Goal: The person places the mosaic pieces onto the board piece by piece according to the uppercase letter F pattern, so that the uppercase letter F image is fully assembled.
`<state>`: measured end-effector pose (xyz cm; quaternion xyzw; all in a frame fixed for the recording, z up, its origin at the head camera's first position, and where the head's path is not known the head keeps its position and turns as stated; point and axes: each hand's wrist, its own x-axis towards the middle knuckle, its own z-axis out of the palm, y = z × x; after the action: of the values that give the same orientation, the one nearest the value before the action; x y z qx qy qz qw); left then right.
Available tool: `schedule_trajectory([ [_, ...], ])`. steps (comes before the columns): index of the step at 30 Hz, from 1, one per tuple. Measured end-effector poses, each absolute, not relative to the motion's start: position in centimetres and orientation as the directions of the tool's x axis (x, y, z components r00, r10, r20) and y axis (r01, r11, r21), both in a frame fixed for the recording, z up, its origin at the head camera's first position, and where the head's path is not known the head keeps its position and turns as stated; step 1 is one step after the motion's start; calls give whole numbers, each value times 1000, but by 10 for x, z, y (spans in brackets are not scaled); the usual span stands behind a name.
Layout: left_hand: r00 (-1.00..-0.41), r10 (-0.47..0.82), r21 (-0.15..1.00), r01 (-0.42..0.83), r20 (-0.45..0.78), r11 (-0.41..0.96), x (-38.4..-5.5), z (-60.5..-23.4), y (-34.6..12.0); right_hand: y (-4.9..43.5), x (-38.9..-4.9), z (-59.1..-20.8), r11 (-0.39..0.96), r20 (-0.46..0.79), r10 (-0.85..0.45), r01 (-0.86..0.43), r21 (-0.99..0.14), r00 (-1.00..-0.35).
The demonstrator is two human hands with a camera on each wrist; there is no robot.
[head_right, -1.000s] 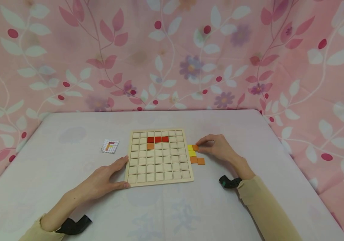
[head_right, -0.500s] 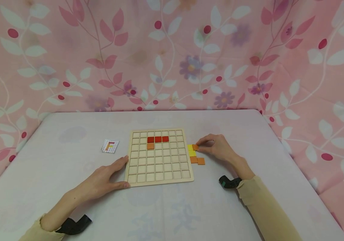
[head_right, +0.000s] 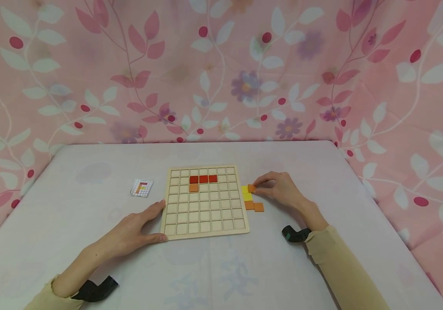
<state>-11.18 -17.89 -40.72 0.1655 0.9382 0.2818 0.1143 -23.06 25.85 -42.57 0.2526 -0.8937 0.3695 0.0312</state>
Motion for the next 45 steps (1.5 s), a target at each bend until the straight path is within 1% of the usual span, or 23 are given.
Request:
schedule_trajectory([
  [6, -920, 373, 564, 247, -118, 788, -111, -408, -180, 251, -228, -417, 624, 210, -387, -422, -657, -898],
  [13, -922, 370, 561, 245, -118, 790, -110, -409, -181, 230, -229, -404, 613, 222, -417, -453, -647, -881],
  [19, -921, 373, 567, 249, -112, 785, -109, -409, -180, 205, -228, -401, 612, 174, -421, -420, -670, -890],
  [22, -920, 378, 565, 260, -101, 783, -109, -409, -180, 190, -227, -400, 598, 179, -440, -436, -673, -880],
  [27, -922, 377, 564, 264, -91, 783, -108, -409, -179, 165, -226, -399, 568, 221, -496, -506, -649, -840],
  [35, -923, 375, 556, 266, -89, 787, -109, -411, -178, 128, -223, -395, 560, 235, -525, -540, -629, -818],
  [40, -921, 379, 555, 271, -88, 786, -109, -411, -177, 110, -222, -394, 569, 200, -554, -543, -617, -808],
  [45, -920, 381, 557, 270, -91, 786, -109, -411, -176, 98, -219, -396, 596, 163, -552, -524, -608, -818],
])
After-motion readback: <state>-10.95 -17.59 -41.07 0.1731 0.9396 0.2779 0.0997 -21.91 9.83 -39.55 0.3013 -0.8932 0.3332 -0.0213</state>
